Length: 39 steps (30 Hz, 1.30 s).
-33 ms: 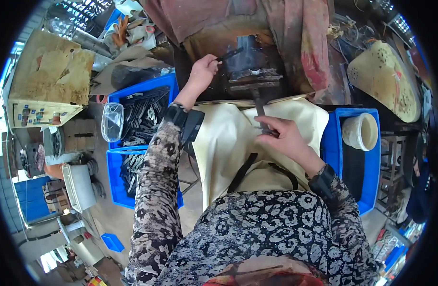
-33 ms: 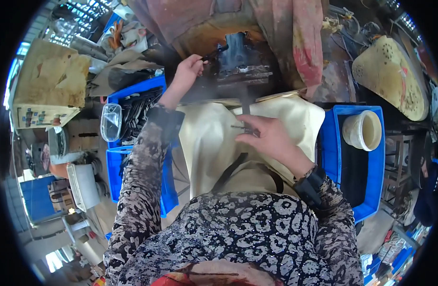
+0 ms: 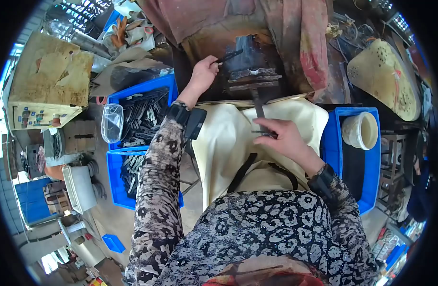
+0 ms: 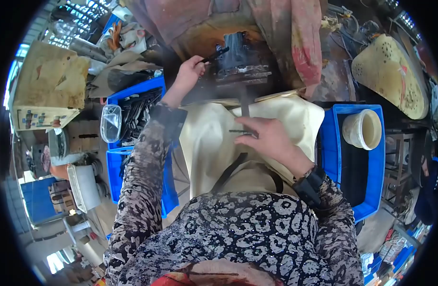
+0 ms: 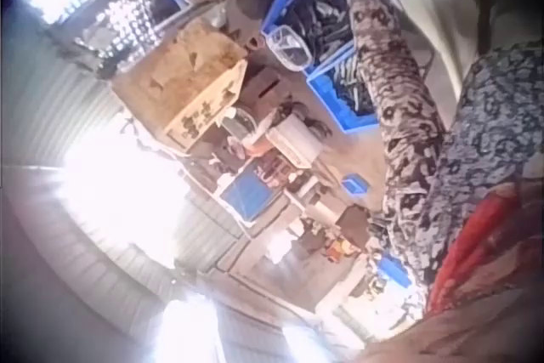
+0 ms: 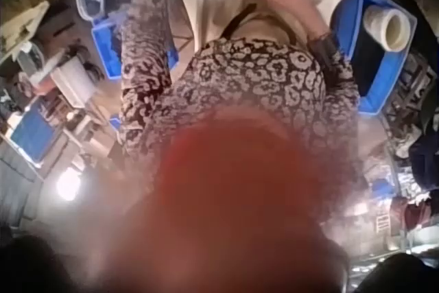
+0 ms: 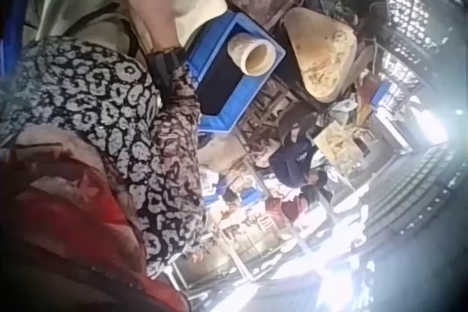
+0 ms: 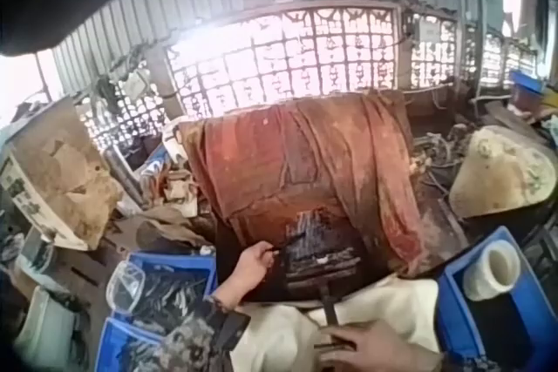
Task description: The person picks up metal pieces from a blue bin, holds them against a grinding machine, and then places the finished pieces into a separate blue bin.
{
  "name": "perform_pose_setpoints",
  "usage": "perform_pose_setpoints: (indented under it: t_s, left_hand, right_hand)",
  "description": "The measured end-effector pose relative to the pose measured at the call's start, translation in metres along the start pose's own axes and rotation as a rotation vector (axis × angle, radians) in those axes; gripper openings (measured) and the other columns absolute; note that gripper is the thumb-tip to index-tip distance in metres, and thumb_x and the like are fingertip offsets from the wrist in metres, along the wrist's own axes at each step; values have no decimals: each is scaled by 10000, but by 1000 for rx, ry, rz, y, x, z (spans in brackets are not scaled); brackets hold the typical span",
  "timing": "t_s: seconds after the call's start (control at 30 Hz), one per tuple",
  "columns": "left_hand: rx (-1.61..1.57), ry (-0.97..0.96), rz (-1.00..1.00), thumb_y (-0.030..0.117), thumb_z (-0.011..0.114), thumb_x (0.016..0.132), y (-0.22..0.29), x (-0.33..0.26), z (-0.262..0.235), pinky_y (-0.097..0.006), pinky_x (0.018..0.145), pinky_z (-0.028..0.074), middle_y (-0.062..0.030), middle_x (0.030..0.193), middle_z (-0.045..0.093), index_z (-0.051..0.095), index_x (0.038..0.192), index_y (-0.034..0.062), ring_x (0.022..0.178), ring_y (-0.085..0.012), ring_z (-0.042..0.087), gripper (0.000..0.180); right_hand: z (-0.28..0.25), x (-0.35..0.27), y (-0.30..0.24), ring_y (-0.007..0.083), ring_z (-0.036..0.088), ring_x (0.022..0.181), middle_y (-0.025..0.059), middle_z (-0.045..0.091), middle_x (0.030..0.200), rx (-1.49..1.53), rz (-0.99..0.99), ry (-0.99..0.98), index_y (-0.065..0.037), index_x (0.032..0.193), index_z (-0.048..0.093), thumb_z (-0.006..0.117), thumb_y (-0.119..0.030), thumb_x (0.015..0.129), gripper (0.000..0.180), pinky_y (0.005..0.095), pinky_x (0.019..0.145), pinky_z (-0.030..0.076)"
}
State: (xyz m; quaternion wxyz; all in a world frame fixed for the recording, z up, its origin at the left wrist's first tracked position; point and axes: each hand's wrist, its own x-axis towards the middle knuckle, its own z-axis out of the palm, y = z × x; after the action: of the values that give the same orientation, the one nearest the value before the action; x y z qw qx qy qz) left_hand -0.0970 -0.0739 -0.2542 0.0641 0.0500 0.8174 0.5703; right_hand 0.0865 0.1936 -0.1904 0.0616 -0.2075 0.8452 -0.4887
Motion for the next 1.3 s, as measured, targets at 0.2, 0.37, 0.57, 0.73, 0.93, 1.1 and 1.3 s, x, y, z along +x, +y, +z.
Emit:
perform_pose_setpoints:
  t_s: [0.2, 0.37, 0.57, 0.73, 0.93, 1.1, 1.3]
  left_hand:
    - [419, -45, 300, 63, 575, 843, -34, 18, 33, -381, 832, 497, -130, 941, 671, 654, 1045, 33, 930, -323, 628, 219]
    - [636, -132, 344, 17, 563, 799, -27, 16, 33, -399, 869, 492, -119, 1001, 669, 675, 1017, 52, 980, -342, 609, 247]
    - [874, -223, 579, -17, 552, 720, -12, 20, 28, -390, 879, 493, -119, 1019, 665, 687, 978, 87, 994, -318, 616, 309]
    - [934, -202, 502, 1, 574, 741, 15, 2, 19, -394, 848, 500, -118, 953, 657, 679, 966, 81, 983, -311, 610, 261]
    - [866, 146, 430, 23, 574, 776, 19, -40, 1, -422, 809, 505, -114, 925, 648, 672, 949, 82, 915, -324, 619, 208]
    - [630, 422, 298, 66, 543, 824, -3, -64, -10, -453, 769, 509, -132, 910, 641, 672, 933, 86, 863, -343, 625, 170]
    - [769, 289, 42, 179, 531, 823, 14, -64, -6, -449, 773, 512, -141, 905, 659, 675, 860, 94, 881, -348, 631, 172]
  right_hand:
    - [0, -7, 1, 279, 629, 651, 105, 644, 800, -262, -132, -24, -148, 1073, 666, 772, -228, 734, 364, 345, 583, 508]
    - [2, -9, 0, 271, 620, 636, 67, 612, 749, -329, -129, -14, -159, 1049, 649, 743, -225, 748, 322, 365, 558, 495]
    - [8, -9, -8, 257, 614, 637, 45, 578, 710, -402, -138, 45, -175, 1009, 624, 707, -212, 757, 268, 374, 549, 487]
    - [6, -8, -9, 257, 609, 626, 43, 568, 699, -485, -152, 41, -162, 999, 625, 707, -174, 747, 266, 383, 534, 480]
    - [-9, 39, -15, 296, 639, 629, 86, 652, 760, -377, -245, 297, -112, 1043, 650, 731, -138, 754, 301, 368, 551, 497]
    - [-38, 158, -41, 328, 660, 764, 162, 674, 821, -642, -179, 442, -133, 1086, 624, 646, -360, 864, 319, 411, 616, 506]
    - [-77, 279, -31, 414, 601, 1013, 201, 663, 1008, -817, 58, 356, -144, 1097, 604, 499, -506, 890, 431, 501, 831, 480]
